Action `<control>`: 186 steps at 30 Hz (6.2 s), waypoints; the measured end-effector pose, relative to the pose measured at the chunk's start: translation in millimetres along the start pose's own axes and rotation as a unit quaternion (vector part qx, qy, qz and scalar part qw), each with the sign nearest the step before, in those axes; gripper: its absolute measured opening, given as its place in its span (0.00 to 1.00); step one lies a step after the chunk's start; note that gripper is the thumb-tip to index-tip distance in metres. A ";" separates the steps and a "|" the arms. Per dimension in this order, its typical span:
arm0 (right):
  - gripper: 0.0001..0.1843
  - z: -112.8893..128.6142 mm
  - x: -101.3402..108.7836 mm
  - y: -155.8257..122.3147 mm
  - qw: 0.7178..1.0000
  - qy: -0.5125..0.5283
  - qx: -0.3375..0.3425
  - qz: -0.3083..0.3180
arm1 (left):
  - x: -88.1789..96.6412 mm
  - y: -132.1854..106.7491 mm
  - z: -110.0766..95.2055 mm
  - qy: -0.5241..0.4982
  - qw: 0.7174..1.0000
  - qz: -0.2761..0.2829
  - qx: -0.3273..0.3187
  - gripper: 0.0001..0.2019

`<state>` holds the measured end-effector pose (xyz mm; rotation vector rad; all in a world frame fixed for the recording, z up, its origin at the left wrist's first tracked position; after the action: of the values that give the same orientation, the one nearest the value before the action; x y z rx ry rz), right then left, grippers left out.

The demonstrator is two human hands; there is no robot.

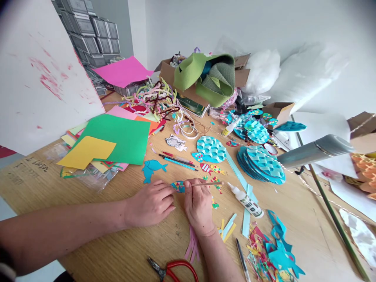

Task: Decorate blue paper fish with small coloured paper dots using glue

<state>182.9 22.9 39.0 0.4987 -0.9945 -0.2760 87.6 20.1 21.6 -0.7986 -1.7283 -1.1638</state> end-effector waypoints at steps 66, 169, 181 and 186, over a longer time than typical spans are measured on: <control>0.08 4.5 -2.0 -0.1 1.000 -0.012 0.024 -0.014 | -2.0 -1.6 -2.5 0.027 0.999 -0.002 -0.020 0.07; 0.14 -9.9 -1.0 2.4 0.996 0.054 -0.061 -0.026 | 3.9 7.3 18.3 -0.098 0.992 -0.012 0.072 0.10; 0.16 -11.2 -2.5 2.7 0.996 0.060 -0.061 -0.019 | 1.9 14.8 67.7 -0.202 0.947 -0.035 0.247 0.07; 0.16 -9.7 -1.4 2.6 0.996 0.059 -0.057 -0.024 | -9.2 24.2 81.5 -0.241 0.917 0.012 0.318 0.10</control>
<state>190.3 28.4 35.0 0.4307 -0.8474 -0.3415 86.8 104.5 7.9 -0.7170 -2.3102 -0.3254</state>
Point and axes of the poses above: each hand's wrist, its own y-axis towards the middle knuckle, its own x-axis out of the back of the hand, z = x × y, the point moved 9 cm from there along y, towards the middle knuckle, and after that the axes turned 1 degree about z, right-handed, at the moved point
